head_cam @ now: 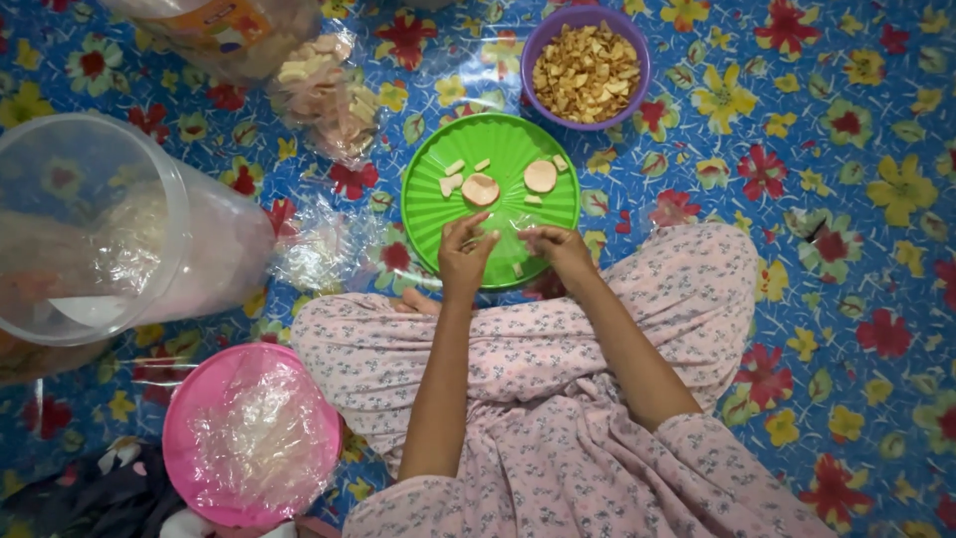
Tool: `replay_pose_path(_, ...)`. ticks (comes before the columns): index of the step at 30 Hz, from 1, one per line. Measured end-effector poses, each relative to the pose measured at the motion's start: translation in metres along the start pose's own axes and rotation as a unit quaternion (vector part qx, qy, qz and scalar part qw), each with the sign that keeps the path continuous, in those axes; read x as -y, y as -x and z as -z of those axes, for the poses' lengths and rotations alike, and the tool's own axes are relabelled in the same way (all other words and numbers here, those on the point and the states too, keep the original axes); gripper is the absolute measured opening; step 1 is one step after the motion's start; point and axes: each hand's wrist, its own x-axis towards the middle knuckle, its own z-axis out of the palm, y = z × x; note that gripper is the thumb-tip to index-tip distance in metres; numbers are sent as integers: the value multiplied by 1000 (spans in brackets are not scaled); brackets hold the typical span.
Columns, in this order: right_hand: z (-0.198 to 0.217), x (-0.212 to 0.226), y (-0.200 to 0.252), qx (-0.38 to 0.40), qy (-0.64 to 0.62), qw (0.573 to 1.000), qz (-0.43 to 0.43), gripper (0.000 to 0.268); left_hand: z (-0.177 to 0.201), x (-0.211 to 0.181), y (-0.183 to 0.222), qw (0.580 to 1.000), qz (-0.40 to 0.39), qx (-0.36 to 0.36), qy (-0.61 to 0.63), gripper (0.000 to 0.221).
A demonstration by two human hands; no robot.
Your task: A person sitting on the floor picks up small food items from a container and carefully arranges them on a green plate.
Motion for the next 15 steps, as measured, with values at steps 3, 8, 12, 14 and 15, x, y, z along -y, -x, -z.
replay_pose_path(3,12,-53,-41,26,21,999,6,23,-3,8,0,997,-26,66,31,34)
replay_pose_path(8,4,-27,-24,22,43,999,-4,22,-4,14,0,994,-54,88,-36,37)
replay_pose_path(12,-8,18,4,36,40,998,-13,20,-4,8,1,995,-57,74,-39,30)
replay_pose_path(14,1,-17,-23,45,39,998,-6,20,-4,0,0,996,-48,62,-46,26)
replay_pose_path(15,5,-35,-36,54,37,998,3,21,-4,-4,-1,996,-41,51,-53,22)
